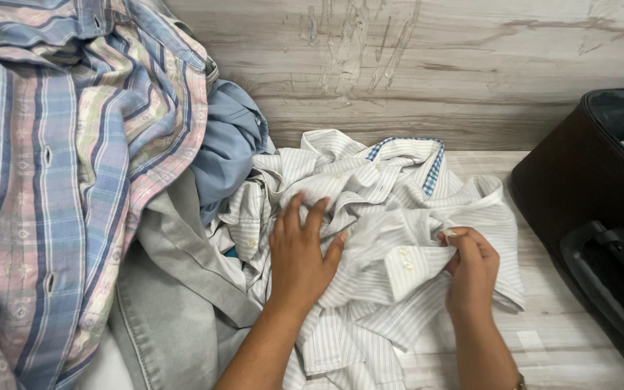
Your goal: The person unpacks a white striped shirt from a suitcase and lays it on a tiled floor. They proceed to button the shirt, starting from the collar and working down the placket, while smoothing the fabric with their hands.
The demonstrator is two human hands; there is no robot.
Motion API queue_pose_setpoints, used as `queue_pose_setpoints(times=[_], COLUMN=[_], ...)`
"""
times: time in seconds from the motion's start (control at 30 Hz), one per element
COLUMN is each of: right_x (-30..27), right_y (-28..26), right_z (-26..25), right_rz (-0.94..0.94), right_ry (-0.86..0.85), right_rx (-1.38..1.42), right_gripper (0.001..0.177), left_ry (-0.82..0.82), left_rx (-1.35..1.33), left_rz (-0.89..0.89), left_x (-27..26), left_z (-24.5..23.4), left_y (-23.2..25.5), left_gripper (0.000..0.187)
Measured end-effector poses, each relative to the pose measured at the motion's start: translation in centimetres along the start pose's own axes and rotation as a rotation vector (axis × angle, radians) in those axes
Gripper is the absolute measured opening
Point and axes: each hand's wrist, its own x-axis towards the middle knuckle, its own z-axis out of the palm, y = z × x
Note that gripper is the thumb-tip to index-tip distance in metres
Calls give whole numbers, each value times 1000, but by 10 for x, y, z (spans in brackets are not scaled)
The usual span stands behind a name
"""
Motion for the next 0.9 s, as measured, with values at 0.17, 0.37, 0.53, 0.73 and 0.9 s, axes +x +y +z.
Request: queue_pose_setpoints(times=[0.17, 0.37, 0.53, 0.73, 0.9], right_x=[-15, 6, 1, 24, 49], right_y=[-81, -88, -16, 26, 16], right_z=[1, 20, 32, 7, 0], right_rz=[-839, -32, 19, -230, -228], right_ry=[177, -340, -548, -535, -326], right_rx=[-1191, -819, -1550, -1639, -1347], right_gripper=[60, 57, 89, 64, 47], left_ry=[-707, -1142, -813, -447, -828], left_rx=[-87, -634, -255, -225, 316], left_rz=[-50, 55, 88, 202, -162], left_x=[-20, -15, 34, 91, 100], left_z=[3, -45, -19, 98, 120], left_y=[34, 87, 103, 72, -11], left_gripper=[48, 38, 38, 54, 47])
